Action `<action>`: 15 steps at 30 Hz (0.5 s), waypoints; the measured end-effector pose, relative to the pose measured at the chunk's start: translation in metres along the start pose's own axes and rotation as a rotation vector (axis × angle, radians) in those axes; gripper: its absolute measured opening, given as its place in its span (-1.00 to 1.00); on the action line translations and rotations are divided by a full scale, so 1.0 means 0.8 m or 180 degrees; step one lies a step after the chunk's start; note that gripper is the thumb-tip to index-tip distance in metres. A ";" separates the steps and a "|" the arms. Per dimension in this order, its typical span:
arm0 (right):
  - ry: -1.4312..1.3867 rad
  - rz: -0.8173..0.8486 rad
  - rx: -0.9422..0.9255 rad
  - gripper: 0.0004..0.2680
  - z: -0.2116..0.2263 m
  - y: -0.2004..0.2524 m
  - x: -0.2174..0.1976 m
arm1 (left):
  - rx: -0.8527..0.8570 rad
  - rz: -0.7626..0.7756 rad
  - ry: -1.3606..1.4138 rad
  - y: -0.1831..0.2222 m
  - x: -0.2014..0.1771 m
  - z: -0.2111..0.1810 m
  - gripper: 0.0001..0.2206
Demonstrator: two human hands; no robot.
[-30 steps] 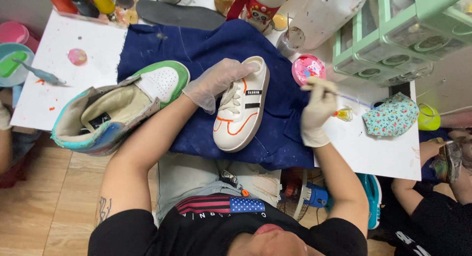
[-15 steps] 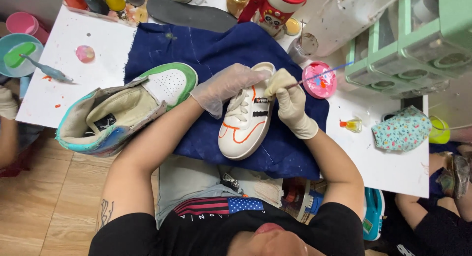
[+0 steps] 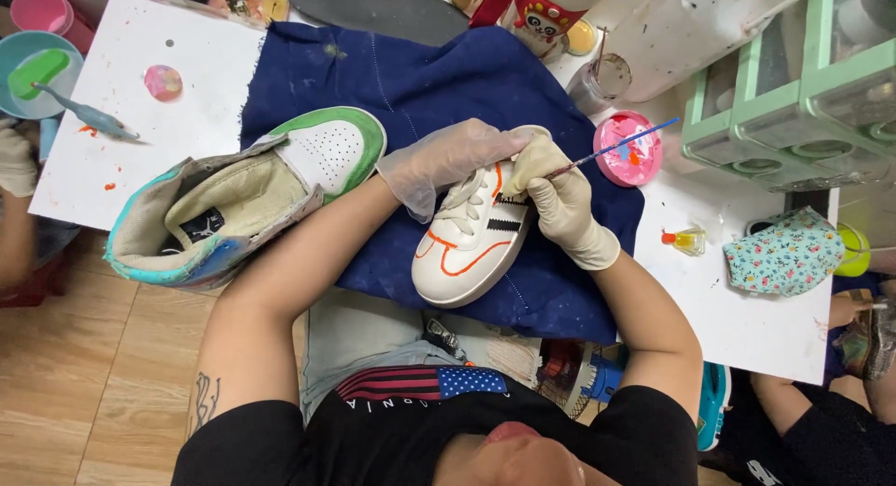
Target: Painting orange details on a white sneaker using a fine brush.
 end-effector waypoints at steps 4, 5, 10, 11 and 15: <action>0.0095 0.0034 -0.0062 -0.78 -0.013 0.011 -0.002 | 0.0085 0.0000 -0.0023 0.012 0.004 -0.013 -0.51; 0.0190 0.0068 -0.0094 -0.78 -0.017 0.015 -0.002 | 0.0090 0.0022 0.0027 0.020 0.006 -0.022 -0.51; 0.0343 0.0143 -0.0045 -0.79 -0.021 0.019 0.001 | 0.0165 0.0066 0.0106 0.016 0.002 -0.014 -0.50; 0.0336 0.0142 -0.0081 -0.79 -0.018 0.016 0.001 | 0.0235 0.0125 0.0108 0.016 0.002 -0.014 -0.51; 0.0482 0.0121 -0.0182 -0.79 -0.007 0.006 0.003 | 0.0353 0.0242 0.0048 0.020 0.001 -0.017 -0.52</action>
Point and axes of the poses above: each hand's wrist, its own y-axis away from the middle knuckle, its own x-axis out of the palm, z = x × y, the point moved 4 cm from there along -y, towards the middle knuckle, and after that the axes turned 14 degrees about y, right-handed, at the moved point
